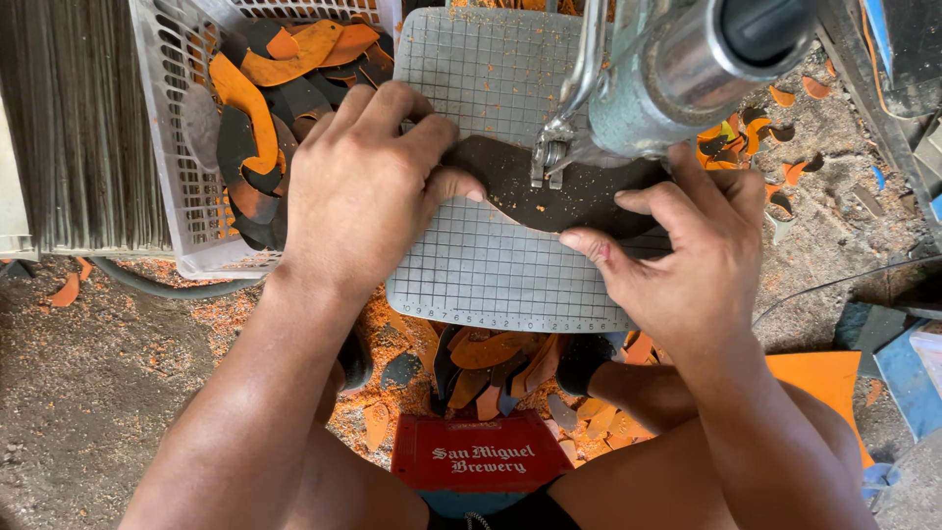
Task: The person uses a vertical cutting machine to trim orange and black sole pieces. They feed each piece under the blade, guide it along the edge, and place the finished pieces into a nearby white basket.
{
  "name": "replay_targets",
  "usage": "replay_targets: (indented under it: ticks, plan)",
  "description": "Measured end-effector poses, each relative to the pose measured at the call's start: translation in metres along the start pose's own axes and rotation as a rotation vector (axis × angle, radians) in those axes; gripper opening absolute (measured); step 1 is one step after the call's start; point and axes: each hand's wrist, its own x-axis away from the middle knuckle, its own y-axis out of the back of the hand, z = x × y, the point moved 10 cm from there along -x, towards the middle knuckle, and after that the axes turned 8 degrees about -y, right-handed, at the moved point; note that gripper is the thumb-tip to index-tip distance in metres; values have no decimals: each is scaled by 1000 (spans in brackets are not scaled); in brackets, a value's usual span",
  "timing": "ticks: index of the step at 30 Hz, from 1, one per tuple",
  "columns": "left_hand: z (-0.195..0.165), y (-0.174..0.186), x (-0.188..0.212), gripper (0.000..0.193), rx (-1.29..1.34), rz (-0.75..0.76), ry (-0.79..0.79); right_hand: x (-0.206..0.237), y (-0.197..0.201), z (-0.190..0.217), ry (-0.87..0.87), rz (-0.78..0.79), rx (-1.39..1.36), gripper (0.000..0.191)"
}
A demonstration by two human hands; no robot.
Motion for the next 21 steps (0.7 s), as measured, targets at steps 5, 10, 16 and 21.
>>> replay_targets:
  ticks: [5,10,16,21]
  plan:
    - [11,-7,-4,50,-5,17,18,1,-5,2,-22,-5,29,52]
    - [17,-9,-8,52,-23,-30,-8,7,-15,-6,-42,21,25,58]
    - [26,-14,-13,53,-13,-58,-11,9,-19,-3,-13,-7,40,58]
    - [31,-15,-17,55,11,-66,0,6,-21,1,-32,4,33,55]
